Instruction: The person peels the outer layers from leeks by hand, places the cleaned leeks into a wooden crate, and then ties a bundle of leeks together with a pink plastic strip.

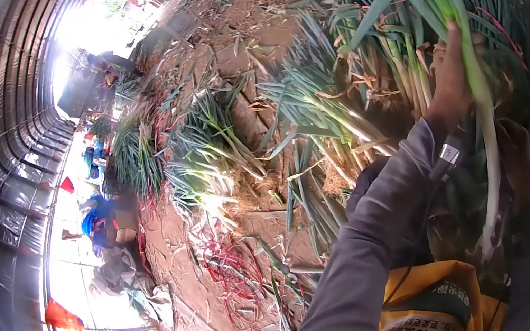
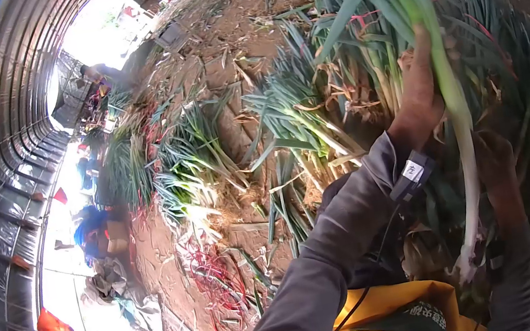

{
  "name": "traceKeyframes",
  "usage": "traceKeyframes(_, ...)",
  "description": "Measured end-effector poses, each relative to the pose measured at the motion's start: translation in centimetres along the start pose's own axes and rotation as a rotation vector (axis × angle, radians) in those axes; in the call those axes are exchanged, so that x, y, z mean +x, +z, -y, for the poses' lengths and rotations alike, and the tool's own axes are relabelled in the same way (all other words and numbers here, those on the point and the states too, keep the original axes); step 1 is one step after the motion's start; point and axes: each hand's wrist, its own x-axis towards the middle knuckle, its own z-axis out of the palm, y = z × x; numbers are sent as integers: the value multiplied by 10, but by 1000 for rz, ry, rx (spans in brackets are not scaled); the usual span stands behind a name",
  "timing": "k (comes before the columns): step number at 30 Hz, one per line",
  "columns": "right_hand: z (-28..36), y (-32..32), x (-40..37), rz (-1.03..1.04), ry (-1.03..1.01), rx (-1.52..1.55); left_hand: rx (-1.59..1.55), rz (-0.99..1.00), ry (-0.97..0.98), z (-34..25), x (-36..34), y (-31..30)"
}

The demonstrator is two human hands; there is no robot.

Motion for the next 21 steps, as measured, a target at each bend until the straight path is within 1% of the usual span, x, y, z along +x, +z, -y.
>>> traceKeyframes(1,-4,-3,2,85,-38,4,49,15,-19,-6,-3,2)
traceKeyframes(2,-11,-3,5,160,-59,64,77,19,8,-11,-7,6)
traceKeyframes(3,-16,-6,2,159,-61,63,77,22,10,-16,-9,9)
traceKeyframes(5,-7,2,-9,289,42,262,122,124,11,-20,-6,4)
traceKeyframes(6,-22,-3,1,393,138,296,118,120,9,-22,-6,1)
traceKeyframes(7,-24,2,3,389,147,292,199,85,19,-25,-6,-2)
traceKeyframes(9,-24,3,-9,476,144,-36,287,50,9,-18,0,-9)
traceKeyframes(10,-11,7,-21,466,209,40,239,70,-12,-19,3,-13)
traceKeyframes(11,-22,5,-25,472,222,53,183,101,-39,-22,5,-21)
traceKeyframes(12,-77,-4,-5,502,-200,-402,117,146,-68,-25,7,-25)
traceKeyframes(13,-99,-7,-13,450,-17,-428,50,200,-100,-29,9,-29)
traceKeyframes(14,-64,-3,-36,403,50,-761,-19,260,-134,-37,10,-37)
traceKeyframes(15,-91,-9,-49,439,36,-929,-95,320,-171,-40,13,-42)
traceKeyframes(16,-110,-9,-77,361,-6,-1014,-144,363,-177,-49,14,-48)
traceKeyframes(17,-141,-11,-94,426,34,-1187,-127,420,-153,-62,19,-54)
traceKeyframes(18,-180,-17,-118,462,93,-1185,-103,474,-127,-73,21,-59)
traceKeyframes(19,-188,-17,-147,504,195,-1205,-65,388,48,-81,26,-64)
traceKeyframes(20,-191,-16,-165,549,286,-1227,-22,329,75,-82,25,-67)
traceKeyframes(21,-197,-20,-172,553,283,-1228,25,268,106,-84,21,-68)
